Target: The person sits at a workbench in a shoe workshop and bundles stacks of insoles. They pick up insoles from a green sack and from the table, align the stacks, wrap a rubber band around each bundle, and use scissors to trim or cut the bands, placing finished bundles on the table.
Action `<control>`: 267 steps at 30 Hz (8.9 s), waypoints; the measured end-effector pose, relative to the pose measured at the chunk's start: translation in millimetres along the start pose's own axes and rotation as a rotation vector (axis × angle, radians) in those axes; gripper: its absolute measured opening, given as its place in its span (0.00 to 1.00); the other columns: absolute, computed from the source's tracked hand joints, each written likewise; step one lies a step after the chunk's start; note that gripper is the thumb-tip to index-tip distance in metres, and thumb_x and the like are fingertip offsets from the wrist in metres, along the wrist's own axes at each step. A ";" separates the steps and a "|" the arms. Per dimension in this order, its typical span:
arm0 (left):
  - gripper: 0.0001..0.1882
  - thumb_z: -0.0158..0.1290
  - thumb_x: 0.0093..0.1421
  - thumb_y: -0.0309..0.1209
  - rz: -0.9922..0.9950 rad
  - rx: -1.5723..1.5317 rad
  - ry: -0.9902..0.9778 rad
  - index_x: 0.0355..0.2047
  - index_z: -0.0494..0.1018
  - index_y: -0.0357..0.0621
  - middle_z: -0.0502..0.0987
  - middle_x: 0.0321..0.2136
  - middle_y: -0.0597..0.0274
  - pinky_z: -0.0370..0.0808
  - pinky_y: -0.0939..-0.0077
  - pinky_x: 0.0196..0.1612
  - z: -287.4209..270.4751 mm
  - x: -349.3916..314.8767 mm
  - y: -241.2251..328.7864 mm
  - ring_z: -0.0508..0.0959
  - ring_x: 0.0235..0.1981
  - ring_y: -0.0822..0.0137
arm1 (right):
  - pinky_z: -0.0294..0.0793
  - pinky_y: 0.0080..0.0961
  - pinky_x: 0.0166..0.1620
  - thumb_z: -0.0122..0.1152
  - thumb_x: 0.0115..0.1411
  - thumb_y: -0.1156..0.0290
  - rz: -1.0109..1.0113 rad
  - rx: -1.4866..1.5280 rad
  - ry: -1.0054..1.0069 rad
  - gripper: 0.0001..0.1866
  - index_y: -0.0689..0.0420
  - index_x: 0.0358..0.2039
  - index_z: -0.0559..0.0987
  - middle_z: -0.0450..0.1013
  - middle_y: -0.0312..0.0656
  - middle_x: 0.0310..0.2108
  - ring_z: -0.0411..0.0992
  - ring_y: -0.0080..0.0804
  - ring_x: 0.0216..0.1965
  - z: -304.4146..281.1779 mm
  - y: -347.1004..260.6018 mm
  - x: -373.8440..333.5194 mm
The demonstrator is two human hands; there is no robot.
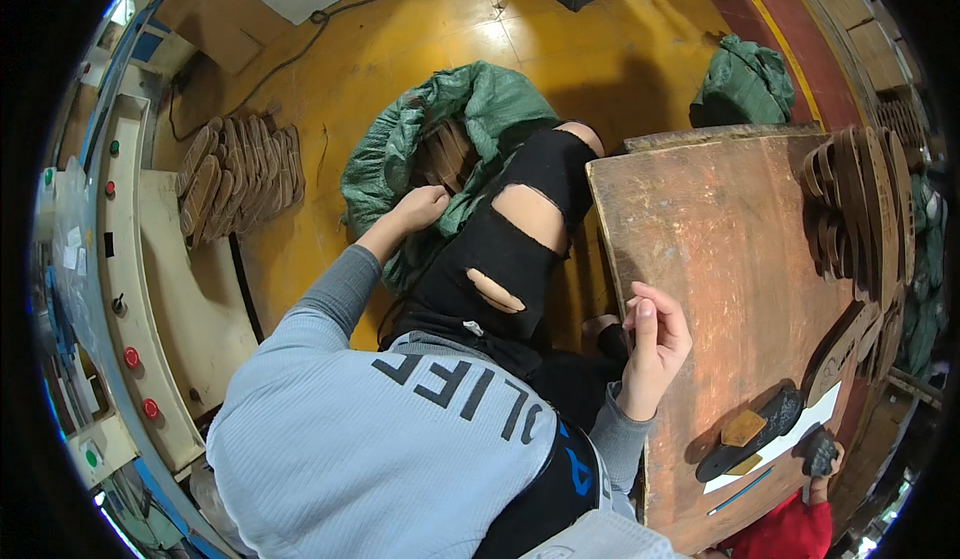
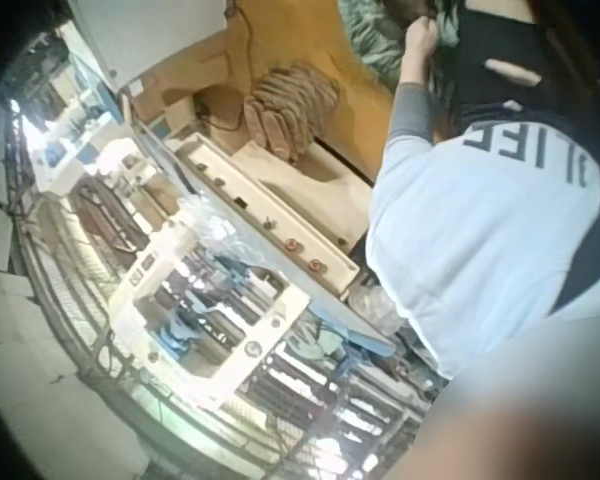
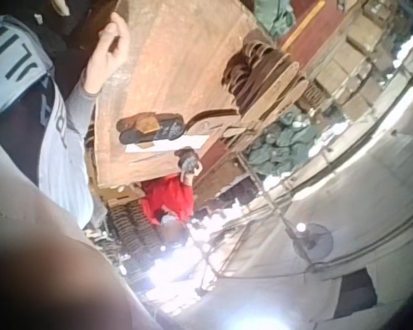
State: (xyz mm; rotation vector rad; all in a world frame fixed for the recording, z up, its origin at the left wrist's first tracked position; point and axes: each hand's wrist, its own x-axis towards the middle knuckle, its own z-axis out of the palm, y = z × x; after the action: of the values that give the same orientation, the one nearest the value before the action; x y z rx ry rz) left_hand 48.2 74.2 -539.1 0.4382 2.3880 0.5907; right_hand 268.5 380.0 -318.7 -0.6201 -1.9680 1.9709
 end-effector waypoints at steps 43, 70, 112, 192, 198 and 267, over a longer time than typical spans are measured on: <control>0.16 0.47 0.59 0.36 -0.807 -0.519 0.128 0.35 0.78 0.37 0.75 0.24 0.59 0.75 0.63 0.35 -45.0 -82.8 -146.5 0.75 0.27 0.58 | 0.68 0.16 0.36 0.57 0.64 0.75 -0.019 -0.178 -0.096 0.08 0.62 0.41 0.80 0.74 0.37 0.33 0.68 0.20 0.30 -3.0 10.2 -2.1; 0.39 0.68 0.36 0.33 0.515 1.082 -0.208 0.54 0.71 0.57 0.71 0.47 0.56 0.68 0.67 0.51 -49.5 -28.4 -46.1 0.72 0.50 0.55 | 0.69 0.20 0.37 0.59 0.61 0.76 -0.042 -0.249 -0.087 0.07 0.61 0.39 0.81 0.76 0.40 0.31 0.70 0.24 0.31 -1.9 15.7 -1.6; 0.30 0.48 0.61 0.46 0.358 0.560 0.179 0.58 0.67 0.40 0.61 0.61 0.43 0.53 0.50 0.65 -18.5 120.1 17.8 0.59 0.64 0.47 | 0.44 0.33 0.69 0.54 0.66 0.69 -0.088 -0.302 0.534 0.32 0.60 0.68 0.57 0.48 0.48 0.70 0.47 0.37 0.70 -71.8 -2.0 1.8; 0.09 0.52 0.51 0.26 0.538 0.758 -0.268 0.34 0.77 0.42 0.75 0.41 0.57 0.68 0.64 0.55 14.4 -107.9 -89.1 0.74 0.47 0.58 | 0.57 0.35 0.65 0.49 0.69 0.63 -0.014 -0.591 0.632 0.26 0.65 0.62 0.65 0.61 0.51 0.63 0.60 0.40 0.63 -78.9 7.8 -0.6; 0.09 0.53 0.50 0.29 0.502 0.644 -0.314 0.32 0.77 0.44 0.76 0.35 0.55 0.71 0.62 0.50 -24.7 -83.8 -73.8 0.76 0.44 0.54 | 0.55 0.35 0.66 0.50 0.69 0.63 -0.091 -0.676 0.582 0.24 0.64 0.60 0.67 0.63 0.50 0.62 0.60 0.40 0.63 -85.4 14.2 -1.9; 0.35 0.28 0.68 0.58 1.582 -0.101 0.127 0.64 0.64 0.49 0.59 0.67 0.56 0.38 0.47 0.70 -55.8 6.8 405.3 0.48 0.71 0.51 | 0.55 0.31 0.66 0.47 0.69 0.70 -0.317 -0.464 0.347 0.30 0.61 0.69 0.53 0.58 0.51 0.65 0.57 0.41 0.67 -60.1 -4.2 2.7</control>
State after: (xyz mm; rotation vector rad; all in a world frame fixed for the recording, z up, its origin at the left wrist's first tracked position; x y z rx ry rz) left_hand 72.0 402.5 -295.9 2.2783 1.6303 1.3419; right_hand 295.1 433.8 -313.3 -0.6509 -2.1409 1.1411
